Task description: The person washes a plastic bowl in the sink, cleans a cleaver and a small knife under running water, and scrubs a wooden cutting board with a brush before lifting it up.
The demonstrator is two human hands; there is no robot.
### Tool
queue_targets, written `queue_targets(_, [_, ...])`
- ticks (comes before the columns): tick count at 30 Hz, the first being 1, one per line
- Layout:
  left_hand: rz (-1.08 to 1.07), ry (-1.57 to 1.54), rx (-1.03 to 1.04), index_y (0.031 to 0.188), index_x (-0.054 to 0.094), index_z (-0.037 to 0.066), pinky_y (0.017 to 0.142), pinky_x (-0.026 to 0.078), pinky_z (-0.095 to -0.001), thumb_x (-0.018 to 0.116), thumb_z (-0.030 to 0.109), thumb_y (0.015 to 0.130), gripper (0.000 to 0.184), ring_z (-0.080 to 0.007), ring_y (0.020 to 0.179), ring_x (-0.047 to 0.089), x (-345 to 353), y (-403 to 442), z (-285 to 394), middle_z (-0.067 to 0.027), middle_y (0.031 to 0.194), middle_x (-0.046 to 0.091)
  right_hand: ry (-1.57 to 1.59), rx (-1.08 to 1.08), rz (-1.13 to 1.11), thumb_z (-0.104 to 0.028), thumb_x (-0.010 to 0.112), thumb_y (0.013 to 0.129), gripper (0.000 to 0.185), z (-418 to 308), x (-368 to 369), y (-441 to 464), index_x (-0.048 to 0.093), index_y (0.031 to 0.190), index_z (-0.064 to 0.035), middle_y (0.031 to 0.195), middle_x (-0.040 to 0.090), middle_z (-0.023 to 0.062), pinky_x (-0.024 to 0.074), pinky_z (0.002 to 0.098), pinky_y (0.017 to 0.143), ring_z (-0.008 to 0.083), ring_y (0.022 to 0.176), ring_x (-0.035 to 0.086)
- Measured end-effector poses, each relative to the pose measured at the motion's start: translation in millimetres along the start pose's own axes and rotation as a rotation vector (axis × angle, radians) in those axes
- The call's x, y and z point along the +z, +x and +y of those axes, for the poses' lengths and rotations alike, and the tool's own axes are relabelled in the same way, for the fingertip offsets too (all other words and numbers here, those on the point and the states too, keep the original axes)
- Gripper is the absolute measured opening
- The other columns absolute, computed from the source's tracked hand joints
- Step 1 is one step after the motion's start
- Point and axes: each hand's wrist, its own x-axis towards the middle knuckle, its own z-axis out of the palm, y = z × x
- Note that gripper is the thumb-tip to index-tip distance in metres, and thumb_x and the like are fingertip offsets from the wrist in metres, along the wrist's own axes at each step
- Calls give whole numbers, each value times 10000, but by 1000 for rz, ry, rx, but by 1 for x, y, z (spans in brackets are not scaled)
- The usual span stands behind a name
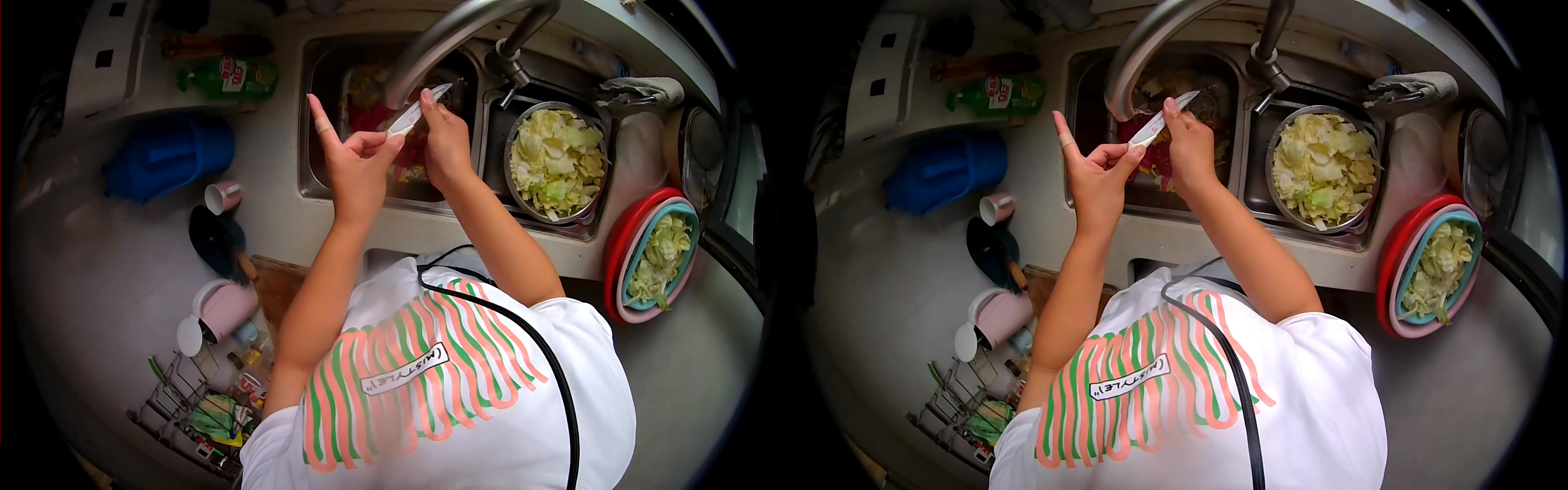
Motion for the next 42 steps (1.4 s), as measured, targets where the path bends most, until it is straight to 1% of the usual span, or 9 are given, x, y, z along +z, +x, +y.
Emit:
queue_targets(2, [27, -2, -8, 1590, -132, 170, 730, 529, -241, 744, -29, 832, 1175, -102, 744, 613, -3, 2, -5, -60, 847, 657, -186, -65, -57, -305, 708, 931, 270, 1, 4, -13, 638, 921, -45, 781, 659, 39, 366, 242, 417, 82, 561, 575])
queue_targets(5, [26, -19, -18, 1589, -135, 169, 706, 531, -244, 738, -30, 837, 1169, -102, 734, 611, -3, 1, -5, -58, 845, 653, -210, 5, -73, -318, 703, 935, 286, 10, -7, -4, 630, 894, -45, 729, 649, 40, 381, 236, 433, 92, 546, 578])
queue_targets(8, [4, -7, -8, 1587, -140, 169, 699, 536, -246, 733, -36, 839, 1168, -105, 732, 616, 2, 1, -9, -64, 848, 657, 15, 7, -64, -340, 670, 966, 323, -3, 1, 1, 617, 858, -40, 706, 639, 50, 385, 260, 443, 117, 520, 548])
queue_targets(15, [30, -45, -4, 1585, -146, 175, 685, 539, -244, 725, -43, 842, 1165, -100, 736, 624, -2, 4, -11, -79, 863, 672, -87, 147, -63, -258, 757, 900, 231, -1, 3, -13, 622, 854, -76, 744, 656, 34, 355, 245, 480, 103, 615, 585])
queue_targets(20, [10, -63, -9, 1584, -149, 177, 691, 539, -241, 719, -37, 850, 1156, -101, 740, 626, 5, 1, -12, -85, 866, 675, 13, 32, -98, -382, 610, 995, 458, 4, -8, 11, 503, 641, -113, 566, 460, -19, 284, 269, 466, 83, 491, 361])
queue_targets(26, [50, -35, 13, 1584, -155, 188, 724, 532, -236, 724, -32, 850, 1166, -100, 741, 623, -1, 6, -1, -84, 871, 679, -131, 40, -21, -384, 596, 1002, 435, -12, 26, -17, 535, 687, -91, 576, 475, -11, 286, 265, 472, 84, 495, 369])
queue_targets(29, [38, -24, 58, 1584, -155, 187, 741, 528, -233, 723, -33, 851, 1164, -97, 745, 621, -4, 4, -5, -85, 872, 682, -181, 68, -178, -357, 605, 1000, 384, -6, -5, 3, 589, 756, -60, 616, 508, -5, 298, 261, 494, 82, 528, 386])
queue_targets(32, [32, -22, 71, 1586, -150, 188, 751, 524, -232, 720, -34, 855, 1158, -94, 756, 621, -1, -2, 0, -82, 872, 683, 37, 62, -199, -333, 598, 1004, 356, -1, -13, 14, 613, 800, -41, 654, 532, 4, 302, 251, 518, 84, 561, 403])
queue_targets(42, [106, 149, 163, 1606, -72, 210, 672, 475, -209, 727, -22, 850, 1124, -69, 707, 575, -4, -6, 8, -48, 849, 670, 26, 136, -302, -211, 553, 983, 293, -13, -4, -2, 549, 755, -26, 676, 542, 52, 344, 274, 532, 119, 550, 421])
